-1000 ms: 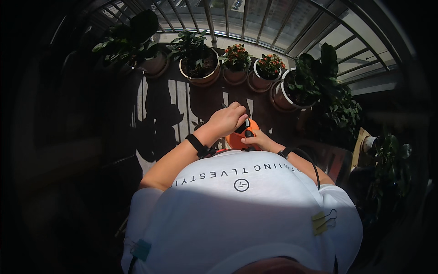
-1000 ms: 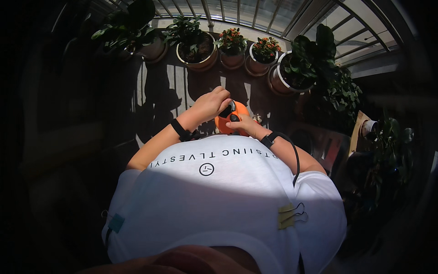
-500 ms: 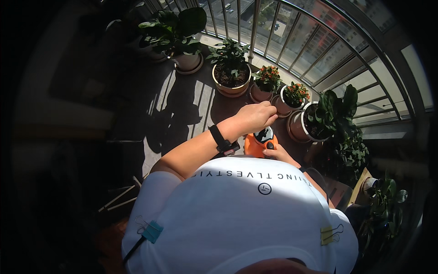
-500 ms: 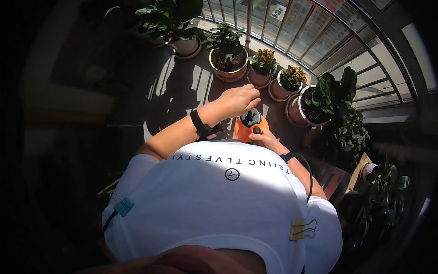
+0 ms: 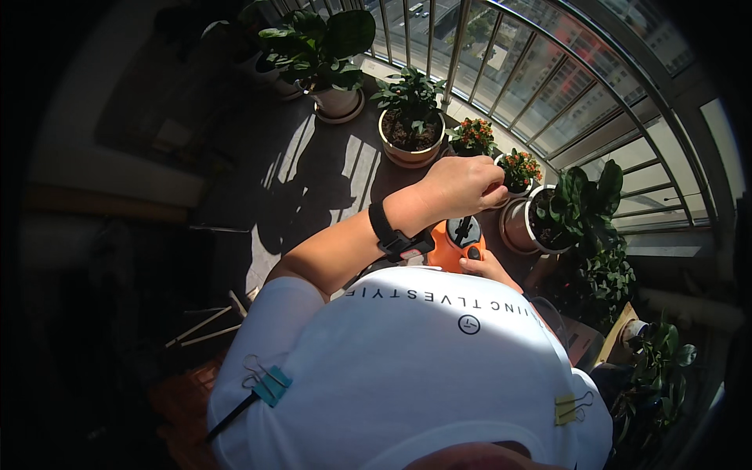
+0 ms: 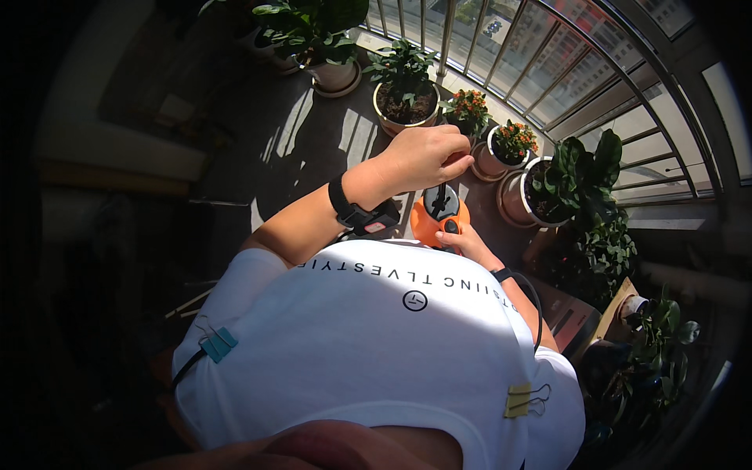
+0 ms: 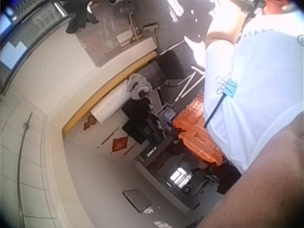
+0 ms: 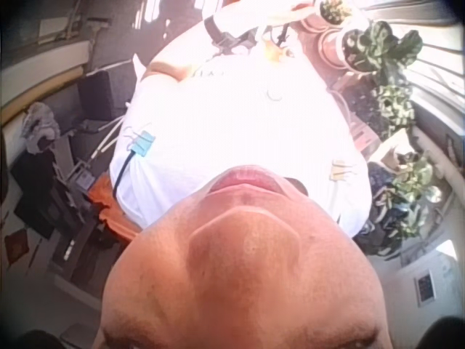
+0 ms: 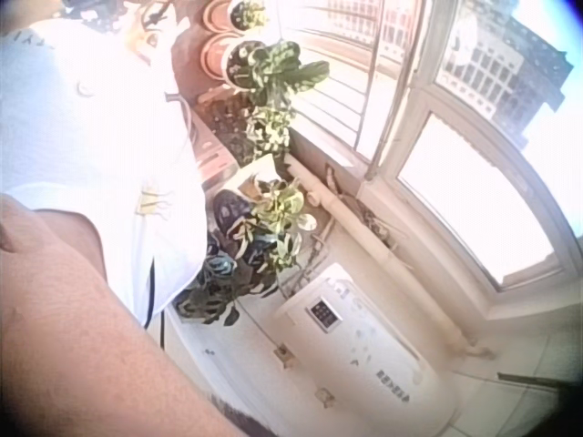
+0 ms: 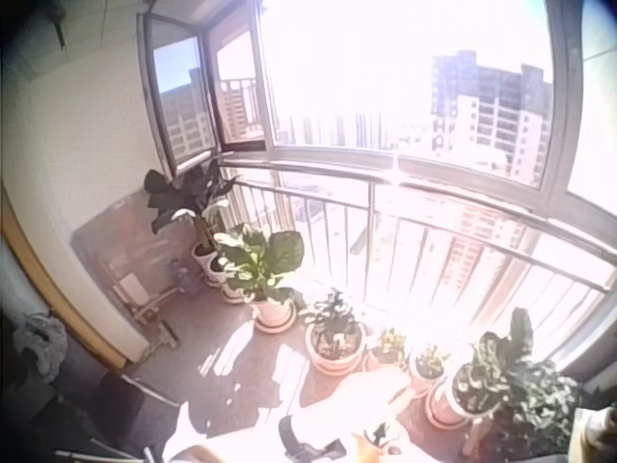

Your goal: The person picks up an orange spray bottle and waters several potted plants on a balcony. They move from plant to plant, spraying water onto the leaves and soil, then return to the starting area.

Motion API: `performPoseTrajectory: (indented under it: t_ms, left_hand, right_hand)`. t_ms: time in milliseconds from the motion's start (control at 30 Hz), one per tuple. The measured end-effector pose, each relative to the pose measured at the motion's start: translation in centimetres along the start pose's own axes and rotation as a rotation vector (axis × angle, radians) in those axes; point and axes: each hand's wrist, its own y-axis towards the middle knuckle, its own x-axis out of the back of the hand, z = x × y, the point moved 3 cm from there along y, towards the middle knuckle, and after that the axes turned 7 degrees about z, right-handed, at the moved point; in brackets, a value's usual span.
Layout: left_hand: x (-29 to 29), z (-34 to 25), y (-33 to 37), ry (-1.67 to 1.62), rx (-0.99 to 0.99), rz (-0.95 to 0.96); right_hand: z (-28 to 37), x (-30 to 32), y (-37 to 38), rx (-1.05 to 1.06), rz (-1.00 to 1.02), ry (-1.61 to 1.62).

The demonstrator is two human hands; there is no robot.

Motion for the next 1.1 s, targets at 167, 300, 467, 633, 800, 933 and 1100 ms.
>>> performPoseTrajectory:
  t_ms: [167, 300, 467, 633, 800, 933, 1100]
  left_hand:
    - [-5.4, 1.6, -3.2, -0.009, 0.149, 0.311]
    - [-7.4, 2.3, -4.6, -0.038, 0.228, 0.415]
    - [-1.9, 0.2, -1.8, -0.169, -0.072, 0.384]
    - [-2.0, 0.4, -1.6, -0.018, 0.008, 0.253]
    - [-7.4, 1.6, -4.9, -0.068, 0.112, 0.477]
    - [-5.7, 1.1, -3.8, -0.143, 0.041, 0.618]
    - [0.3, -0.5, -0.7, -0.122, -0.235, 0.169]
  right_hand:
    - [-0.5, -0.7, 0.2, -0.040, -0.010, 0.052]
    - [-0.5, -0.9, 0.7, -0.045, -0.009, -0.041]
    - [0.0, -0.3, 0.0, -0.047, 0.038, -0.045]
    - [0.2, -0.8, -0.5, 0.000, 0.031, -0.004]
    - [-0.5, -1.4, -0.6, -0.074, -0.010, -0.034]
    - [-0.4, -1.0, -0.8, -0.057, -0.003, -0.039]
    - [-0.3, -0.7, -1.3, 0.051, -0.036, -0.047]
